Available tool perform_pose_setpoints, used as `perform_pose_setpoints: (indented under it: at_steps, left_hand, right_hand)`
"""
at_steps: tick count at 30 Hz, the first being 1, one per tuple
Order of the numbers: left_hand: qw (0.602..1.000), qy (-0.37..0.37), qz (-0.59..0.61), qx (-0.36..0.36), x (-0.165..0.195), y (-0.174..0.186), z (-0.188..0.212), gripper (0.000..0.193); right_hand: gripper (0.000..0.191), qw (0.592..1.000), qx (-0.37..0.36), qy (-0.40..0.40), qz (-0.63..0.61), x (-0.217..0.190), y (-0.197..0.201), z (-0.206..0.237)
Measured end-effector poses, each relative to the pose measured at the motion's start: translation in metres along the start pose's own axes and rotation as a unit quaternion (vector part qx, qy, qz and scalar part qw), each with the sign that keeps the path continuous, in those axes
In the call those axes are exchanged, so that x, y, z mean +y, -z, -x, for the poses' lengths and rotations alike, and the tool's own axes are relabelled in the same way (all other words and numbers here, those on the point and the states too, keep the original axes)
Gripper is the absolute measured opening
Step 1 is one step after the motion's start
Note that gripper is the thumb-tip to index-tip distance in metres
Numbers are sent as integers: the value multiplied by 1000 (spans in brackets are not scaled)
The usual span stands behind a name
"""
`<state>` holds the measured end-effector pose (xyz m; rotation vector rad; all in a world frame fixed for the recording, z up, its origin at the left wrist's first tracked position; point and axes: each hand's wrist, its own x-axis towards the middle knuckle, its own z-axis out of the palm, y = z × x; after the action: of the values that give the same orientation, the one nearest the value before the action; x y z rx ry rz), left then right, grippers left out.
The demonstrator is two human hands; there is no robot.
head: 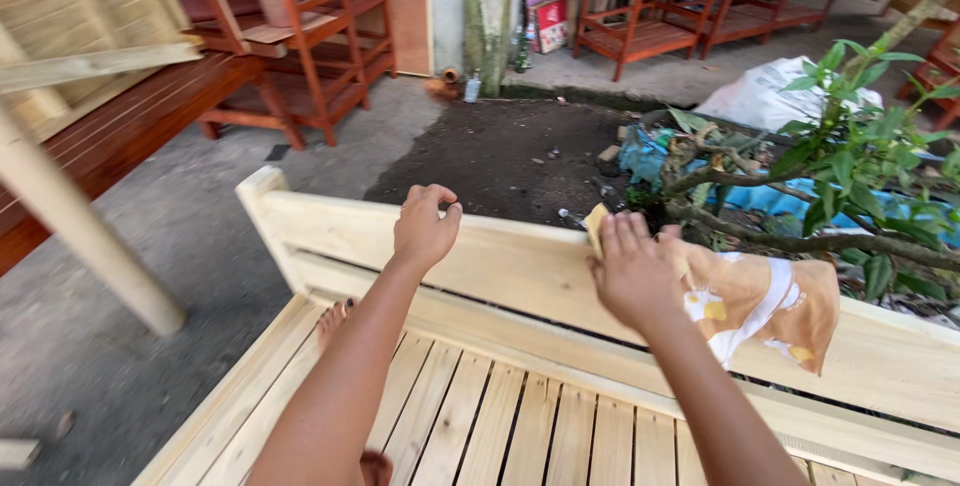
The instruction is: The person sands a slatted wooden bench outdoors, rubbing a sanding sponge and sandpaper back and forth across the seat slats and then along the backrest rail, occasionally running a hand over the wood between passes.
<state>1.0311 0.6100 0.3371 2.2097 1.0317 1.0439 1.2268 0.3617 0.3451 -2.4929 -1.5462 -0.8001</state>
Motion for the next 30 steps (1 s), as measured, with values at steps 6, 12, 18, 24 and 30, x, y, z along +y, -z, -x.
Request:
perform_pose_setpoints:
  at_steps: [6,12,18,24,30]
  left_hand:
    - [992,-113,-22,-48,3,-75,-30,27]
    - [958,105,-65,-259,-20,-73,-49,48]
    - [993,-70,34,-90,52,-87,-5,36]
    - [948,-189,14,-254,210,-136,70,57]
    - [928,-81,-111,-346,263,-177,91,42]
  right_hand:
    - [68,996,-46,48,-56,-90,-5,-30]
    - [71,986,-60,59,-142,-136,-6,-20]
    - [59,958,-45,11,-281,-12,18,48]
    - [46,845,205,-292,-399,143,80,102]
    - [33,698,288,-368,-543,186,85,161]
